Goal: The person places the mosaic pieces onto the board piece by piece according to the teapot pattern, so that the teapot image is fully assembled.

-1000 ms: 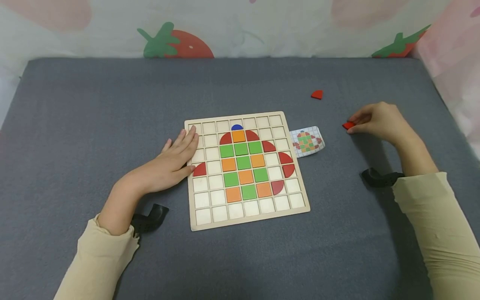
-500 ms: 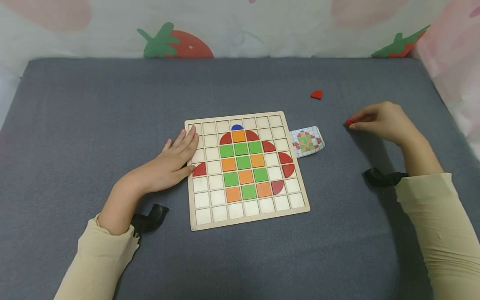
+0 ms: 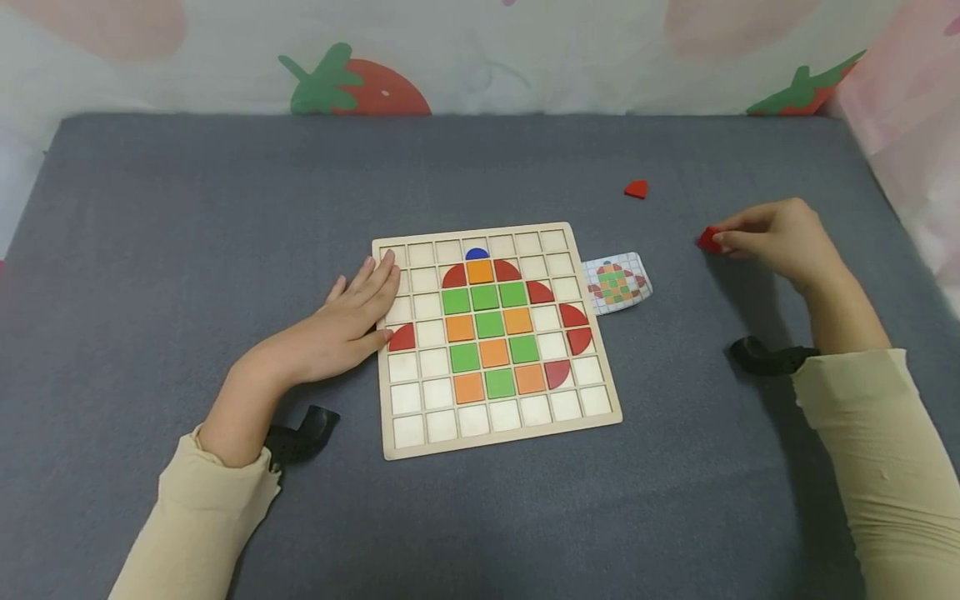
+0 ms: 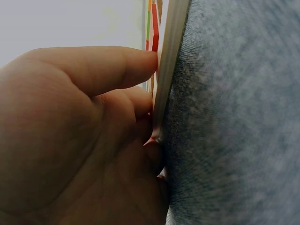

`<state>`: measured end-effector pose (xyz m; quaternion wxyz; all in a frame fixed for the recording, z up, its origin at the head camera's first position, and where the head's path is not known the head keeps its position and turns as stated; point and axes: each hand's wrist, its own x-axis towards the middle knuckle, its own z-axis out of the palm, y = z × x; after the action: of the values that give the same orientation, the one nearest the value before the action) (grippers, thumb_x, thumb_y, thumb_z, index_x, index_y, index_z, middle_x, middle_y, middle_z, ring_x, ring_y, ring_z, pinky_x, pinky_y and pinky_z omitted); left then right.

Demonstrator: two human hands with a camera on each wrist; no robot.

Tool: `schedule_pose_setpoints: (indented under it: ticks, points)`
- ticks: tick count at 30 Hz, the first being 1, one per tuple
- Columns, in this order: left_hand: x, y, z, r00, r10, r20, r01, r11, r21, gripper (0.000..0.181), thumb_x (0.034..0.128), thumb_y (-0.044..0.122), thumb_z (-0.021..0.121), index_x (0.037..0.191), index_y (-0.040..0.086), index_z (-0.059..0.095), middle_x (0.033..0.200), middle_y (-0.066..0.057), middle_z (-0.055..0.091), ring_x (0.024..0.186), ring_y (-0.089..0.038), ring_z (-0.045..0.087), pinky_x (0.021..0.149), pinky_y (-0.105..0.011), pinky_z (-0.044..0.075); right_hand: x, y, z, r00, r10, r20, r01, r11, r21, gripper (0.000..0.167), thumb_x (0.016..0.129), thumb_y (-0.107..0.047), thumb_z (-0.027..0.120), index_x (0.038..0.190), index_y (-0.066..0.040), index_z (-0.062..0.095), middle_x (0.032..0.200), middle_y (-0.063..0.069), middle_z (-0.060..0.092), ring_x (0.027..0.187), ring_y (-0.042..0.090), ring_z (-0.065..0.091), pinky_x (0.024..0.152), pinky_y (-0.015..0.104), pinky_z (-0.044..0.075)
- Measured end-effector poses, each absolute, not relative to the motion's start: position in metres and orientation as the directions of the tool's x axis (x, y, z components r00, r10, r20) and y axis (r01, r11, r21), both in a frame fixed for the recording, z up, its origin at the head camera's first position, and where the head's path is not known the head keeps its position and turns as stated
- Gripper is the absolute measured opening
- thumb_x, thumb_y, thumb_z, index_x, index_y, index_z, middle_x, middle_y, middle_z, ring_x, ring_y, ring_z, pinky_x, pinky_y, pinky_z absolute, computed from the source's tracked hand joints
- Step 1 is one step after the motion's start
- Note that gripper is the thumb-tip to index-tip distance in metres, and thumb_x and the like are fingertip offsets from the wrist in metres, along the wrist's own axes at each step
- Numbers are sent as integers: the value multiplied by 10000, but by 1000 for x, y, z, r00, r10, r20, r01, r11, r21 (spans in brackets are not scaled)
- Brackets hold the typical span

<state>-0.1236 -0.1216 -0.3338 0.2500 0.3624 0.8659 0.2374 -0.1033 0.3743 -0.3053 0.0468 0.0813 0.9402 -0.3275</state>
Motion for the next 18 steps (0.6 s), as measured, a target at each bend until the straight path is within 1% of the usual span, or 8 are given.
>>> schedule_pose_setpoints:
  ticks: [3, 5, 7, 9, 11, 18]
  points:
    - [-124, -121, -334, -613, 745, -262, 510, 627, 589, 664, 1006, 196, 402, 1496, -9, 3, 1564, -134, -111, 1415, -277, -153, 1096, -552, -51, -103, 371, -303, -980, 129, -151, 198, 695, -691, 208, 875, -161, 685, 990, 6, 728, 705, -146, 661, 626, -14, 614, 605, 133, 480]
    - [-123, -121, -334, -614, 745, -262, 511, 628, 587, 663, 1007, 197, 400, 1496, -9, 4, 1565, -134, -109, 1415, -278, -152, 1096, -552, -51, -103, 368, -301, -980, 126, -153, 198, 646, -737, 108, 867, -144, 694, 930, -80, 753, 714, -129, 668, 631, 15, 622, 612, 153, 498]
    - [-123, -121, -333, -614, 744, -262, 511, 628, 587, 663, 1007, 199, 401, 1496, -11, 5, 1564, -136, -108, 1415, -280, -150, 1096, -552, -50, -102, 363, -298, -980, 119, -157, 197, 611, -767, 71, 863, -137, 698, 889, -150, 763, 736, -98, 681, 641, 38, 626, 621, 162, 502]
    - [-123, -121, -333, -616, 744, -261, 511, 629, 587, 663, 1007, 199, 401, 1496, -13, 7, 1564, -137, -108, 1415, -282, -149, 1096, -553, -50, -103, 357, -295, -981, 107, -161, 194, 586, -787, 80, 860, -126, 699, 884, -166, 764, 756, -82, 691, 655, 48, 631, 633, 167, 505]
    - [-123, -121, -333, -616, 744, -261, 511, 629, 587, 663, 1007, 202, 401, 1495, -13, 8, 1564, -138, -107, 1416, -283, -148, 1096, -553, -50, -103, 349, -291, -983, 89, -160, 182, 571, -800, 87, 859, -114, 699, 892, -161, 764, 768, -73, 696, 667, 56, 635, 646, 170, 506]
    - [-122, -121, -332, -613, 747, -257, 514, 624, 589, 659, 1010, 205, 400, 1495, -15, 12, 1564, -140, -106, 1416, -288, -143, 1095, -555, -49, -103, 321, -280, -991, 12, -132, 116, 558, -822, 109, 853, -86, 701, 947, -69, 754, 788, -58, 705, 692, 85, 650, 666, 179, 505]
